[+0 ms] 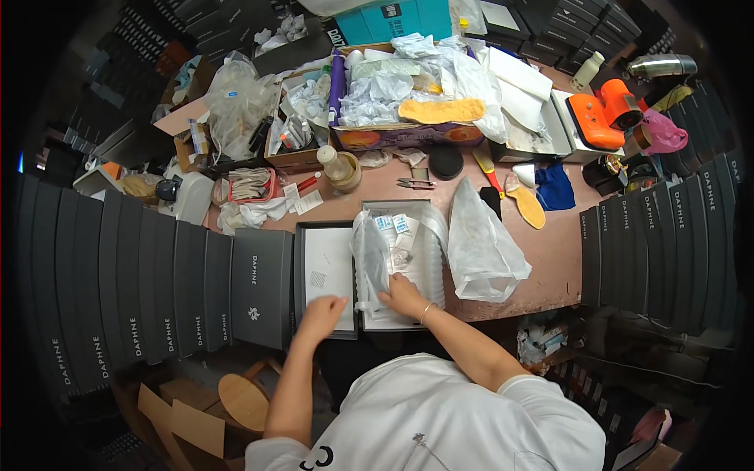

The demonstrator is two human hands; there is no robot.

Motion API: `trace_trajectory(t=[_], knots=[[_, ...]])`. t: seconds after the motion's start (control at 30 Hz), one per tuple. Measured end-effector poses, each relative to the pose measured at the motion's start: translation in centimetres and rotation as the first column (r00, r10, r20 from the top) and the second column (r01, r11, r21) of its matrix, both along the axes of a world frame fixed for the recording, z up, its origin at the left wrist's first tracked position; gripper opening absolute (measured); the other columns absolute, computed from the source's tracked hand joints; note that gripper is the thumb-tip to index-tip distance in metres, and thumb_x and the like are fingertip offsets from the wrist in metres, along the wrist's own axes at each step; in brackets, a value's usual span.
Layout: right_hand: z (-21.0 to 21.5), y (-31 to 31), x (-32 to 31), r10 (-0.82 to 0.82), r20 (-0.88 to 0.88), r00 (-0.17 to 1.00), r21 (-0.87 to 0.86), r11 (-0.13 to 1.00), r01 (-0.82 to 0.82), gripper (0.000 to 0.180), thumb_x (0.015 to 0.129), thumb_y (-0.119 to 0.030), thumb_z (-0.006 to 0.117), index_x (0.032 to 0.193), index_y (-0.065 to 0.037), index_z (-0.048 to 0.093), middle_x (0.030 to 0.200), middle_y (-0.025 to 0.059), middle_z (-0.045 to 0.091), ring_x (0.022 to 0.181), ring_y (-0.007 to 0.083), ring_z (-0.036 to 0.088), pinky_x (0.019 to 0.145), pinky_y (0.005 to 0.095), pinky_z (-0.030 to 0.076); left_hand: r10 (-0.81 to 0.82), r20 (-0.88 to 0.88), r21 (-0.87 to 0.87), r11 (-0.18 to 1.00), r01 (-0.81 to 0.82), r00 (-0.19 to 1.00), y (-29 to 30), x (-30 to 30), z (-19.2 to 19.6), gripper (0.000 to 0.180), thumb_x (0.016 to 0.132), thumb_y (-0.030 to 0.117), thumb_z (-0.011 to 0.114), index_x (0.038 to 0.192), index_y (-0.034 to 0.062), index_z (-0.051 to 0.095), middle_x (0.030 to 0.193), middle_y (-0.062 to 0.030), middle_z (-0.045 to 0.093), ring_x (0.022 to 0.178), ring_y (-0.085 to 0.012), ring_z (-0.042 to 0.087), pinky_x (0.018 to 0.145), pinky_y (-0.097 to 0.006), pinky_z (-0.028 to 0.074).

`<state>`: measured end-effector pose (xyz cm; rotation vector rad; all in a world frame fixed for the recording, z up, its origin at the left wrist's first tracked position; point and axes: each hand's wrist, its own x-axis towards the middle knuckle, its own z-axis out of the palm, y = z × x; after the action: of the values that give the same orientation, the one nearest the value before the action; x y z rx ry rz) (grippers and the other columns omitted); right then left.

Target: Packing finished high-heeled shoes into boxes with protective tissue paper and stacking the boxes.

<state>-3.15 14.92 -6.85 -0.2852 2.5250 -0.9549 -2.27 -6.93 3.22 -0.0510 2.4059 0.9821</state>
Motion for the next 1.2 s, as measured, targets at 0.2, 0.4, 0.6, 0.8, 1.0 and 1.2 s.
trace_trajectory(t=[0.2,0.4,0.6,0.8,1.0,1.2], knots=[[-0.5,2.0,3.0,0.072,-0.058,0.996,-0.041,0.996,-0.074,0.040,0.083,-0.031,0.061,0.099,0.005,0.055,0.097,0.0253,0.058,0.090,0.0413,0.057,0.079,0.0483,0.046,0.523,0.726,0.334,0.301,-0.893,0.447,5.3,8.2,-7.2,0.079,0.084,0.070,0.048,0.119,-0.0010,0.054,0.104,-0.0103,0.059,0.088,-0.0166,0.054,0.077,-0.032,0.044],[0.7,4.2,3.1,0.078,0.034,0.996,-0.025,0.997,-0.077,0.040,0.083,-0.031,0.062,0.098,0.005,0.055,0.098,0.0237,0.058,0.091,0.0405,0.058,0.077,0.0473,0.047,0.744,0.548,0.569,0.004,-0.822,0.383,9.8,8.0,-6.4,0.017,0.091,0.019,0.060,0.102,0.0058,0.063,0.090,-0.0044,0.062,0.078,-0.0190,0.057,0.070,-0.034,0.046],[1.6,3.0,2.3,0.353,-0.021,0.935,0.124,0.929,-0.348,0.026,0.080,-0.012,0.059,0.100,0.004,0.055,0.096,0.0249,0.062,0.091,0.0374,0.062,0.078,0.0450,0.049,-0.061,-0.572,0.094,0.986,0.139,0.818,8.3,9.9,0.2,0.030,0.077,0.015,0.069,0.105,0.0051,0.066,0.124,-0.0198,0.054,0.120,-0.0410,0.046,0.099,-0.046,0.038],[6.6,4.8,-2.3,0.357,-0.102,0.928,0.199,0.922,-0.333,0.027,0.081,-0.012,0.060,0.105,-0.002,0.062,0.098,0.0170,0.063,0.091,0.0314,0.064,0.078,0.0397,0.052,0.042,-0.547,0.124,0.992,0.031,0.836,4.6,9.8,1.0,0.035,0.079,0.006,0.066,0.113,0.0003,0.062,0.130,-0.0201,0.050,0.125,-0.0371,0.044,0.102,-0.043,0.039],[-2.5,3.9,-8.5,0.080,0.214,0.974,-0.620,0.782,0.072,0.030,0.082,-0.010,0.056,0.111,-0.003,0.061,0.097,0.0159,0.065,0.090,0.0308,0.064,0.079,0.0376,0.051,-0.107,-0.576,0.059,0.983,0.171,0.811,7.6,4.8,0.8,0.055,0.083,0.007,0.060,0.133,-0.0068,0.041,0.139,-0.0262,0.040,0.131,-0.0412,0.035,0.108,-0.045,0.030],[15.2,8.2,-7.9,0.213,-0.413,0.885,0.022,0.974,-0.224,0.040,0.077,-0.006,0.060,0.117,-0.006,0.058,0.116,0.0184,0.058,0.104,0.0322,0.059,0.087,0.0385,0.048,-0.681,-0.203,-0.493,0.692,0.527,0.704,13.3,-2.0,-4.8,0.038,0.083,0.031,0.064,0.103,-0.0012,0.067,0.120,-0.0207,0.055,0.125,-0.0373,0.042,0.108,-0.055,0.022]])
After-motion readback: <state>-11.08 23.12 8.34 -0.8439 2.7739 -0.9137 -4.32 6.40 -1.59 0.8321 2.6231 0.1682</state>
